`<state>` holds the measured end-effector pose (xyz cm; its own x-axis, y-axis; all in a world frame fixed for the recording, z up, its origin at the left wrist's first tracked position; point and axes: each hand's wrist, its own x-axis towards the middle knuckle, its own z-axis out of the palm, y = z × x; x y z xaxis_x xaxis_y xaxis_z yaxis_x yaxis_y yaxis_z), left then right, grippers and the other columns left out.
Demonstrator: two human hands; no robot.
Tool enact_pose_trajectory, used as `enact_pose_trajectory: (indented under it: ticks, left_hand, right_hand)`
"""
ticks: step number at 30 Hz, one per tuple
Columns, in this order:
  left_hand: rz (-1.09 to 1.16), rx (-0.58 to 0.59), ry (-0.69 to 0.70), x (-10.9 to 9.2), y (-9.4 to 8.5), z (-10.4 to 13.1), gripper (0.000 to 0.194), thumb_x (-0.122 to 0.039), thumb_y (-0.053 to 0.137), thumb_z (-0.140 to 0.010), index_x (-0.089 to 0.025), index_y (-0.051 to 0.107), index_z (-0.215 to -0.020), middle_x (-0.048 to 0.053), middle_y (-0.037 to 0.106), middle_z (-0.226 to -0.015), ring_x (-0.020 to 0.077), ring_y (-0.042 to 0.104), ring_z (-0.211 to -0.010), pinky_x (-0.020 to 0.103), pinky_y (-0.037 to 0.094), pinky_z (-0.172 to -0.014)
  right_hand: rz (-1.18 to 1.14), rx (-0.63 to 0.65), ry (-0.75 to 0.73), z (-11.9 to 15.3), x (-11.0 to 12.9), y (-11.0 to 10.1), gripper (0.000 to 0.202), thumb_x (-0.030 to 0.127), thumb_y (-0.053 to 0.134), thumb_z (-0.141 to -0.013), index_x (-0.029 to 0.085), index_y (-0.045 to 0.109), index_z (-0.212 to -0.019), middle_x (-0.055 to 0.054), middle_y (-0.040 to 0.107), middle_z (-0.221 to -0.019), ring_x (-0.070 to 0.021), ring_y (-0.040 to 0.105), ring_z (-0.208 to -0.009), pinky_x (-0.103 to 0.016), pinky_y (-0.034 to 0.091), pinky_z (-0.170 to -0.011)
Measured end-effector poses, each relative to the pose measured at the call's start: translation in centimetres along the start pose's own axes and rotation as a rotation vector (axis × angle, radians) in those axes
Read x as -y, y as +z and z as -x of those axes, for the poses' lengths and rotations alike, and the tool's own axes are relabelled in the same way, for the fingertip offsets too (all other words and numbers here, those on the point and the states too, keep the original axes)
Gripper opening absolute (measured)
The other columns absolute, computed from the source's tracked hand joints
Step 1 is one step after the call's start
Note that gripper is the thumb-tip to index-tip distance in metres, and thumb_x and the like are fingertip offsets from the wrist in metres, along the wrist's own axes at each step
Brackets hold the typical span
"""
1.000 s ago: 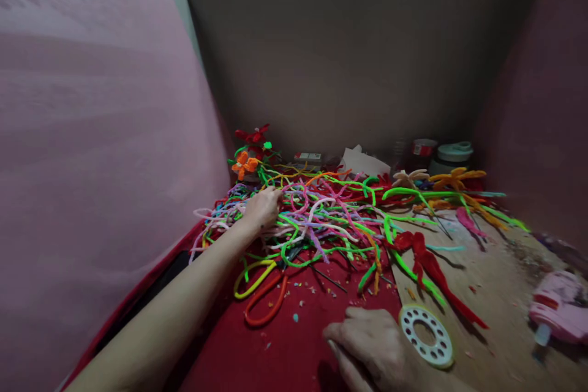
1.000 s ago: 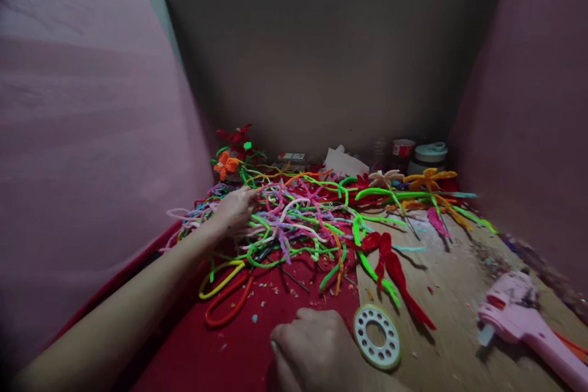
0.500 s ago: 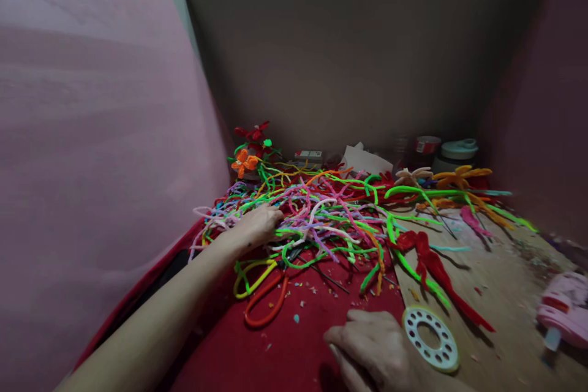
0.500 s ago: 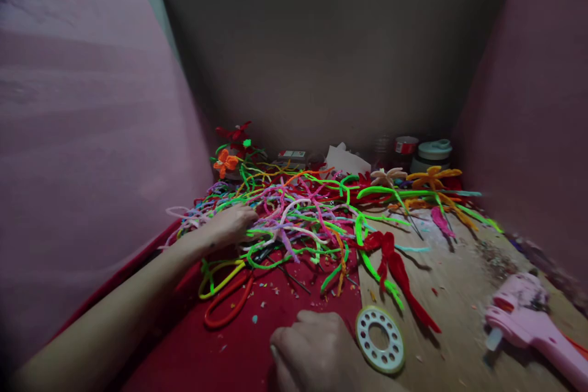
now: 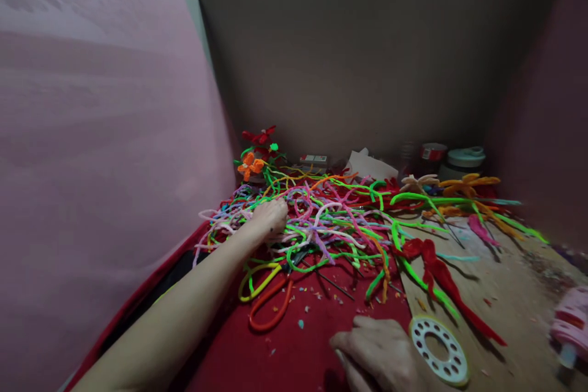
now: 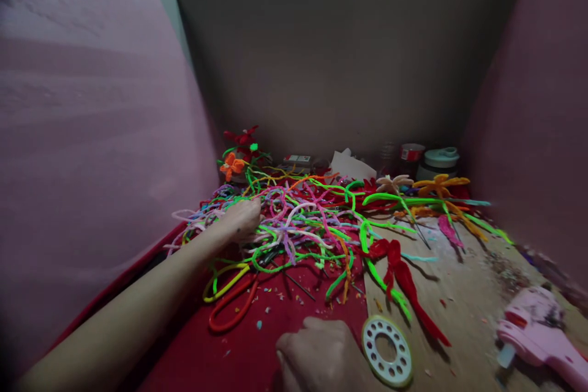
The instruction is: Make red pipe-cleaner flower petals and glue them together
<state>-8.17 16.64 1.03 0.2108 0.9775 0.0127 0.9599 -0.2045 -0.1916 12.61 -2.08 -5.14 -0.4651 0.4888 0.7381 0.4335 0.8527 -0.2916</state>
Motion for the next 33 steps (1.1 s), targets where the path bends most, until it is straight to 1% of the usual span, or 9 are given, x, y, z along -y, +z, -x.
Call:
enact_pose_trajectory:
  ticks: [3,7,10,12,15,19,23,28,33]
  left_hand:
    - [0.049,0.004,0.014,-0.1,-0.5,-0.6,0.029,-0.029,0.050,-0.076,-0.014,0.064,-0.098,0.017,0.068,-0.097,0.0259,0.063,-0.092,0.030,0.047,-0.074]
    - [0.155,0.003,0.090,-0.2,-2.3,-0.9,0.019,-0.027,0.055,-0.073,-0.021,0.070,-0.083,0.005,0.071,-0.082,0.0186,0.065,-0.081,0.023,0.045,-0.069]
    - [0.246,-0.065,0.077,-0.2,-3.7,-2.0,0.031,-0.038,0.044,-0.082,-0.023,0.069,-0.094,0.000,0.070,-0.084,0.0147,0.064,-0.080,0.019,0.045,-0.068]
    - [0.276,-0.137,-0.006,-0.3,-4.1,-3.3,0.041,-0.038,0.031,-0.089,-0.020,0.062,-0.109,0.003,0.069,-0.094,0.0156,0.062,-0.087,0.022,0.045,-0.073]
    - [0.282,-0.143,-0.150,-0.4,-3.7,-5.8,0.033,-0.036,0.044,-0.087,-0.017,0.060,-0.108,0.009,0.063,-0.105,0.0214,0.059,-0.098,0.032,0.046,-0.080]
    - [0.319,-0.052,-0.203,-0.6,-2.2,-7.7,0.034,-0.032,0.053,-0.084,-0.015,0.052,-0.114,0.008,0.055,-0.113,0.0200,0.057,-0.097,0.040,0.049,-0.080]
    - [0.364,-0.124,-0.198,-0.1,-2.0,-7.7,0.031,-0.032,0.052,-0.085,-0.016,0.054,-0.112,0.008,0.056,-0.112,0.0196,0.057,-0.097,0.039,0.049,-0.081]
    - [0.461,-0.302,-0.161,0.7,-3.4,-6.4,0.024,-0.035,0.053,-0.080,-0.018,0.069,-0.087,0.005,0.069,-0.085,0.0189,0.061,-0.088,0.026,0.045,-0.074]
    - [0.568,-0.439,-0.145,1.1,-4.4,-5.2,0.023,-0.034,0.056,-0.074,-0.018,0.070,-0.082,0.004,0.071,-0.075,0.0169,0.063,-0.074,0.025,0.045,-0.069]
  right_hand:
    - [0.011,-0.001,0.009,-0.2,0.2,0.0,0.025,0.014,0.038,-0.088,0.017,0.060,-0.077,0.000,0.056,-0.047,-0.0106,0.047,-0.043,-0.023,0.029,-0.044]
    - [0.021,-0.037,0.009,-0.1,0.2,0.2,0.027,0.013,0.037,-0.088,0.017,0.060,-0.074,0.000,0.055,-0.045,-0.0106,0.046,-0.042,-0.024,0.030,-0.044]
    - [0.017,-0.061,-0.014,-0.1,0.1,0.4,0.028,0.012,0.037,-0.087,0.016,0.060,-0.071,0.001,0.054,-0.044,-0.0106,0.043,-0.040,-0.025,0.028,-0.041]
    - [0.017,-0.074,-0.034,-0.2,0.1,0.5,0.028,0.012,0.038,-0.087,0.016,0.060,-0.071,0.001,0.054,-0.044,-0.0103,0.043,-0.040,-0.025,0.027,-0.041]
    - [0.056,-0.074,-0.029,-0.4,0.0,0.4,0.029,0.014,0.038,-0.088,0.017,0.060,-0.069,0.002,0.052,-0.042,-0.0098,0.041,-0.039,-0.025,0.026,-0.040]
    - [0.088,-0.057,-0.035,-0.8,0.0,0.4,0.035,0.014,0.035,-0.089,0.017,0.058,-0.064,0.001,0.049,-0.038,-0.0105,0.038,-0.037,-0.026,0.022,-0.037]
    - [0.062,-0.091,-0.038,-0.6,-0.1,0.5,0.031,0.013,0.036,-0.088,0.017,0.058,-0.066,0.002,0.050,-0.040,-0.0103,0.039,-0.038,-0.026,0.023,-0.038]
    - [0.049,-0.100,-0.049,-0.3,-0.2,0.6,0.024,0.011,0.038,-0.086,0.017,0.057,-0.072,0.002,0.051,-0.044,-0.0101,0.041,-0.040,-0.025,0.024,-0.040]
    - [0.033,-0.072,-0.040,-0.1,-0.2,0.6,0.024,0.014,0.037,-0.088,0.017,0.057,-0.075,0.002,0.052,-0.046,-0.0101,0.044,-0.042,-0.023,0.031,-0.045]
